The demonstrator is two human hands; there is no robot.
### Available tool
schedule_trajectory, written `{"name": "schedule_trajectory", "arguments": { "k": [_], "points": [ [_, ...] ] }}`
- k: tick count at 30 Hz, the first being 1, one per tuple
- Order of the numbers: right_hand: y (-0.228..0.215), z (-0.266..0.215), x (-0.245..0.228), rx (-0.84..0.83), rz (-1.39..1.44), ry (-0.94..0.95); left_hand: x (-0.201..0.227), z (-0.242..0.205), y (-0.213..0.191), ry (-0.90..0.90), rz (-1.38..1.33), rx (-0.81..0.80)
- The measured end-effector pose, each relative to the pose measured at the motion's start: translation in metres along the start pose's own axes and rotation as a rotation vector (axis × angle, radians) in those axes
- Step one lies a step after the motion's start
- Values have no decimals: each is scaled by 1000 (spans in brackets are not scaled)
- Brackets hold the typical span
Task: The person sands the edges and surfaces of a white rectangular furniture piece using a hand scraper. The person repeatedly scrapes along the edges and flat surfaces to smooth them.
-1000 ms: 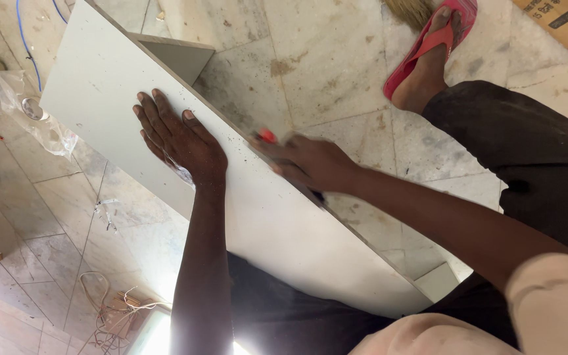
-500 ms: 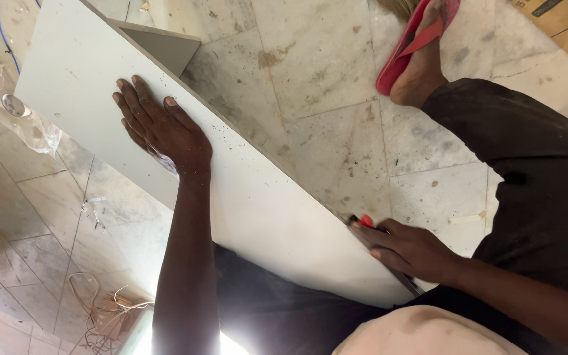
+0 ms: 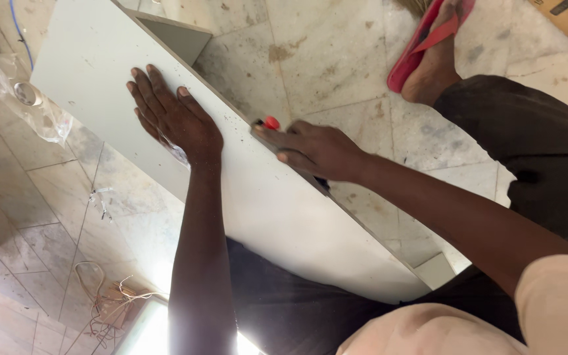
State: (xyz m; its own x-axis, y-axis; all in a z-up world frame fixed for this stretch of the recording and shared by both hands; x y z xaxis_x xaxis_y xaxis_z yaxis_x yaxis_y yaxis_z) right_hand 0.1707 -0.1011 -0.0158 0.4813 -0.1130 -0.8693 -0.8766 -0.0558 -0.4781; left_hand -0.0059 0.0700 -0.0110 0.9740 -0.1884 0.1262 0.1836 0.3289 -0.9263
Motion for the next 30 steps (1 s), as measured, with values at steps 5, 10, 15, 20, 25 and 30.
{"name": "schedule_trajectory", "arguments": {
  "k": [5, 10, 15, 20, 25, 30],
  "points": [
    [-20, -141, 4, -300, -73, 304, 2, 0, -3, 2, -37, 9],
    [-30, -198, 1, -229, 6, 313, 2, -1, -2, -7, -35, 10],
    [-10, -92, 6, -215, -92, 250, 3, 1, -3, -16, -17, 14],
    [10, 50, 1, -60, -31, 58, 3, 1, -4, -10, -13, -1],
    [9, 20, 7, -116, -54, 72, 5, 2, -5, -14, -30, 5],
    [-20, -145, 6, -320, -46, 314, 3, 2, -6, -2, -34, 5]
  ]
}}
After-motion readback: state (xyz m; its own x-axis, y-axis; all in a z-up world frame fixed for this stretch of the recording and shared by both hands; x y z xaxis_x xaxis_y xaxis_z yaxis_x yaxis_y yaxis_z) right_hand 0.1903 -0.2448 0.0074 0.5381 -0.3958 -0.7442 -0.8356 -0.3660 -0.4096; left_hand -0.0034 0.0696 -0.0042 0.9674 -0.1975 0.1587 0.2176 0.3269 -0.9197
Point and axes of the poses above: each hand's wrist, its own z-axis towards the middle knuckle, its own y-axis out of the palm, x = y × z, the point moved 7 cm from there along z, towards the middle knuckle, and after that the axes turned 14 degrees about x, right-handed, at the moved point
